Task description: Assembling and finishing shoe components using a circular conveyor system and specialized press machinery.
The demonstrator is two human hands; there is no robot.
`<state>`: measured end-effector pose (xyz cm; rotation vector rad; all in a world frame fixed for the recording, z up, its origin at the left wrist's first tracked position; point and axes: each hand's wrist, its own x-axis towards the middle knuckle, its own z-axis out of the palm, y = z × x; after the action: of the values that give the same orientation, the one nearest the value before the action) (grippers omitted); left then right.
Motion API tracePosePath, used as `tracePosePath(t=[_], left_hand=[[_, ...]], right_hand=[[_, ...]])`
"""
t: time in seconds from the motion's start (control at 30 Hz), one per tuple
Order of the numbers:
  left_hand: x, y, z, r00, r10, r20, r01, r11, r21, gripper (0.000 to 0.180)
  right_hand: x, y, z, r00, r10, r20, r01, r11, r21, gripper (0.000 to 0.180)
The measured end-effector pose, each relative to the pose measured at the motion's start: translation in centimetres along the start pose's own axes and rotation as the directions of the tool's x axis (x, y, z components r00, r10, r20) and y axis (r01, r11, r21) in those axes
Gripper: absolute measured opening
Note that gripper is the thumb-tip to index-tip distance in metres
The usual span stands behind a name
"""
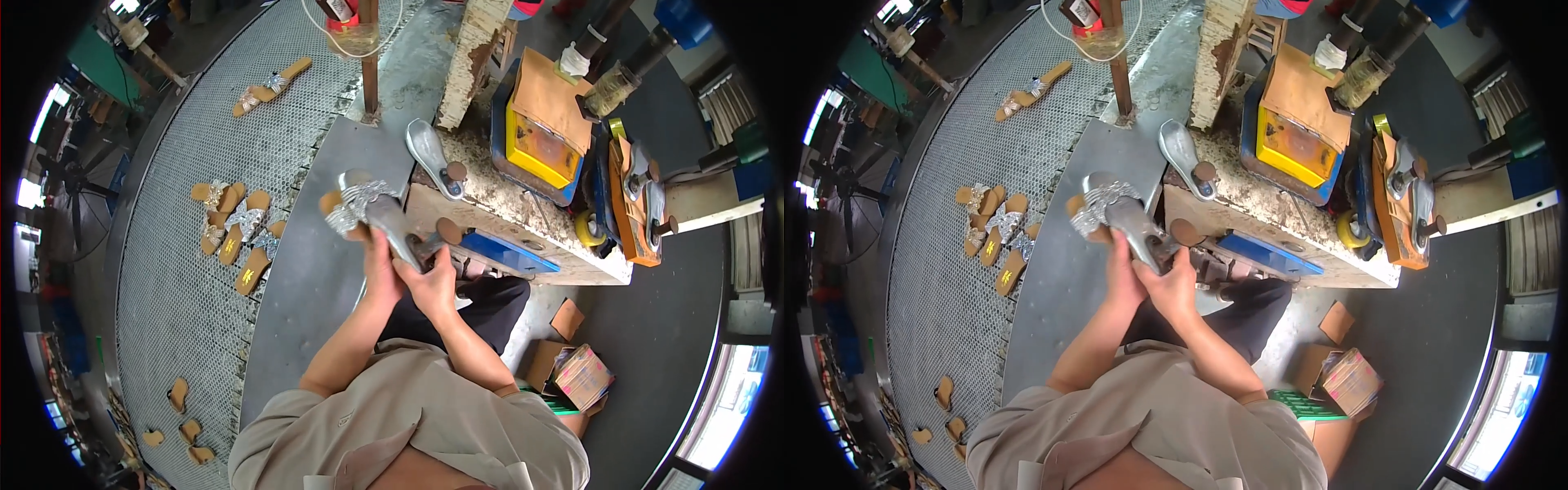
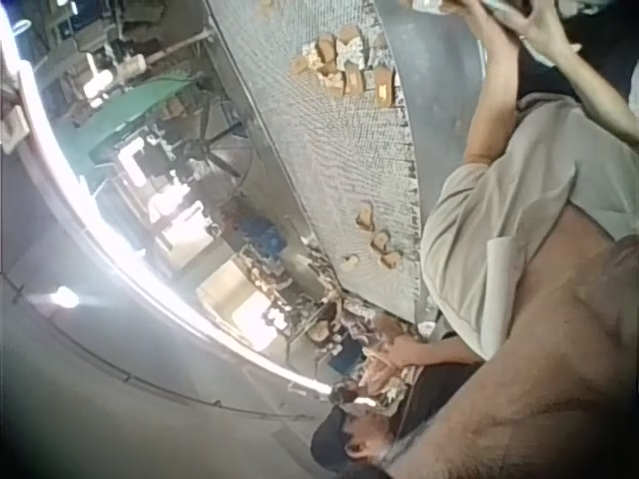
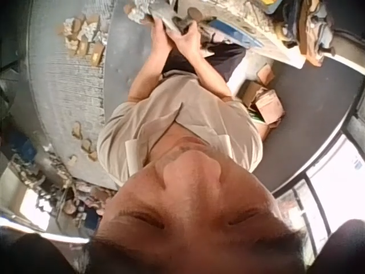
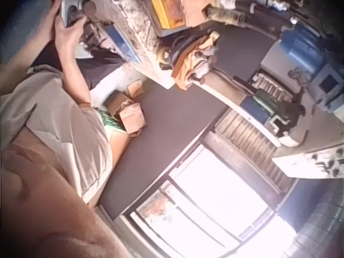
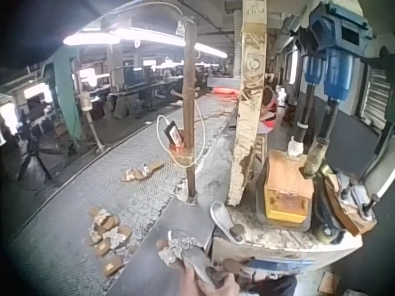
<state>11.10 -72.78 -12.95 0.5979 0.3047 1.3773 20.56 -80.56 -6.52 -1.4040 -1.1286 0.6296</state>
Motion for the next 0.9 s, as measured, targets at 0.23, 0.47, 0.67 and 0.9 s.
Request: tracePosePath(t=[0.23, 0.47, 0.67, 0.9], left_hand=[[-1.9, 10.1, -4.7, 0.953, 0.183, -0.242, -0.179, 0.983, 0.038, 0.059], [-12.9, 33.8, -32.6, 0.257, 0.68, -0.687, -0.476, 0.707, 0.523, 0.053], [-15.8, 31.5, -29.9, -0.195, 0.617, -0.763, -0.266, 0.715, 0.646, 0.056], [-12.7, 27.1, -28.1, 0.304, 0.666, -0.681, -0.526, 0.713, 0.463, 0.049]], right_hand=[[-3.9, 3.4, -5.8, 0.993, 0.04, 0.109, -0.045, 0.998, 0.044, 0.066], [1.2, 10.9, -13.2, 0.963, -0.034, -0.267, -0.033, 0.97, -0.24, 0.062], [12.7, 18.1, -15.3, 0.867, -0.455, -0.204, 0.287, 0.79, -0.542, 0.062], [20.1, 21.0, -13.6, 0.808, -0.589, -0.013, 0.314, 0.449, -0.836, 0.08]])
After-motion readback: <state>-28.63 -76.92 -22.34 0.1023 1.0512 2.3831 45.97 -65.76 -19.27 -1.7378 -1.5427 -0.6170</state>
